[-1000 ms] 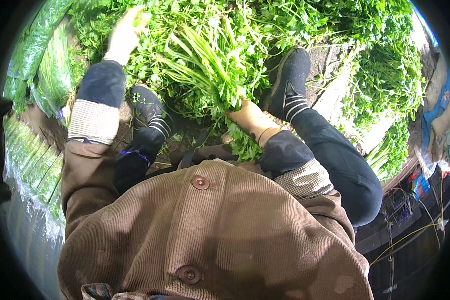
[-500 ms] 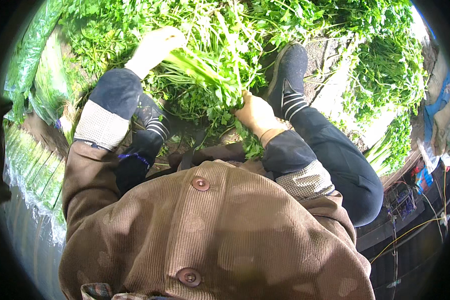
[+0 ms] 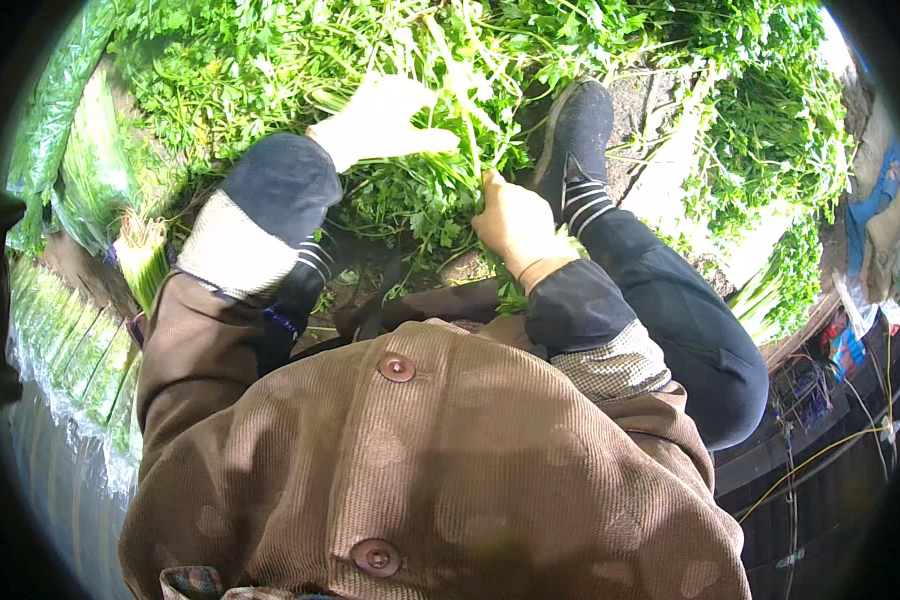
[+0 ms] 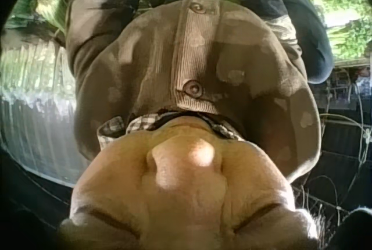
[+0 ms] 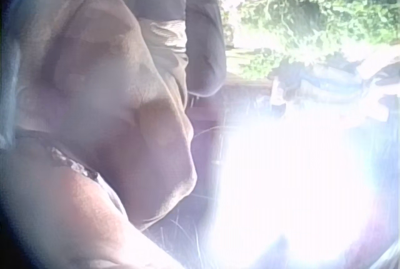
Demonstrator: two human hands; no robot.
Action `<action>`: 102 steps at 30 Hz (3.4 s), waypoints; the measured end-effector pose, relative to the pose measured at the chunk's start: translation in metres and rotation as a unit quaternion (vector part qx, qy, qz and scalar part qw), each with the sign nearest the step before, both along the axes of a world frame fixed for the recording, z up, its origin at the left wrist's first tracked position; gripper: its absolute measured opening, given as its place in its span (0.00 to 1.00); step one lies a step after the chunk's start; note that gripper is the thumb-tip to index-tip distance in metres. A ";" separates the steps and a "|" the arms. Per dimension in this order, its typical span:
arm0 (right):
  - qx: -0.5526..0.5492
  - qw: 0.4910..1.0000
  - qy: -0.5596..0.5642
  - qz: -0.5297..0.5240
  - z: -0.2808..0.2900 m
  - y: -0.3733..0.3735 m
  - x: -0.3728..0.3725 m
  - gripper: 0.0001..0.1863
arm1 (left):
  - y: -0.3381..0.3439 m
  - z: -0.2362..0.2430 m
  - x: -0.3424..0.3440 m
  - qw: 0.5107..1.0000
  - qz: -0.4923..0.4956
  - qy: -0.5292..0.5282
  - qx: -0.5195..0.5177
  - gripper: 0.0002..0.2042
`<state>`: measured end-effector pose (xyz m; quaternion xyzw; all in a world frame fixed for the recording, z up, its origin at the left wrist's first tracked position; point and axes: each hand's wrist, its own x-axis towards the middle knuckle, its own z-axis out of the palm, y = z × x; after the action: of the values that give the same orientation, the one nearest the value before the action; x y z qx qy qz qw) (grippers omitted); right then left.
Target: The person gathers leafy green vegetables, aligns the stems, and ties them into bundles using blue plastic ties. The person repeats this process for multiple bunches, placing finished bundles aside.
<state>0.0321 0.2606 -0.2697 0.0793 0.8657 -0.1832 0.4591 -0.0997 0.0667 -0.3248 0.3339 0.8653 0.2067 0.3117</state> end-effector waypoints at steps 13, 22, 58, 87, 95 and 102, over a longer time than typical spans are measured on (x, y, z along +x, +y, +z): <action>-0.047 0.998 -0.038 -0.025 0.008 -0.002 -0.002 0.29 | -0.036 -0.001 -0.025 0.830 0.528 -0.159 0.085 0.19; -0.035 0.998 -0.029 -0.034 -0.003 -0.001 0.005 0.29 | -0.206 0.030 -0.126 0.793 0.572 0.203 -0.052 0.21; -0.377 0.821 -0.209 -0.376 -0.035 0.008 0.021 0.35 | -0.062 0.003 -0.007 0.927 0.348 -0.089 0.108 0.07; -0.082 0.988 -0.078 -0.102 -0.011 -0.002 -0.003 0.37 | -0.032 -0.019 0.031 0.976 -0.064 0.177 0.109 0.04; -0.058 0.997 -0.012 -0.053 -0.025 0.002 0.016 0.30 | -0.121 0.012 -0.070 0.934 0.201 0.251 -0.154 0.14; -0.070 0.994 -0.025 -0.081 -0.022 0.003 0.015 0.28 | -0.076 -0.032 0.005 0.985 0.055 0.128 0.101 0.29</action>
<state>0.0467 0.2636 -0.2920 0.1208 0.8298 -0.2782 0.4684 -0.0947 -0.0089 -0.3569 0.3395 0.8896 0.2654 0.1516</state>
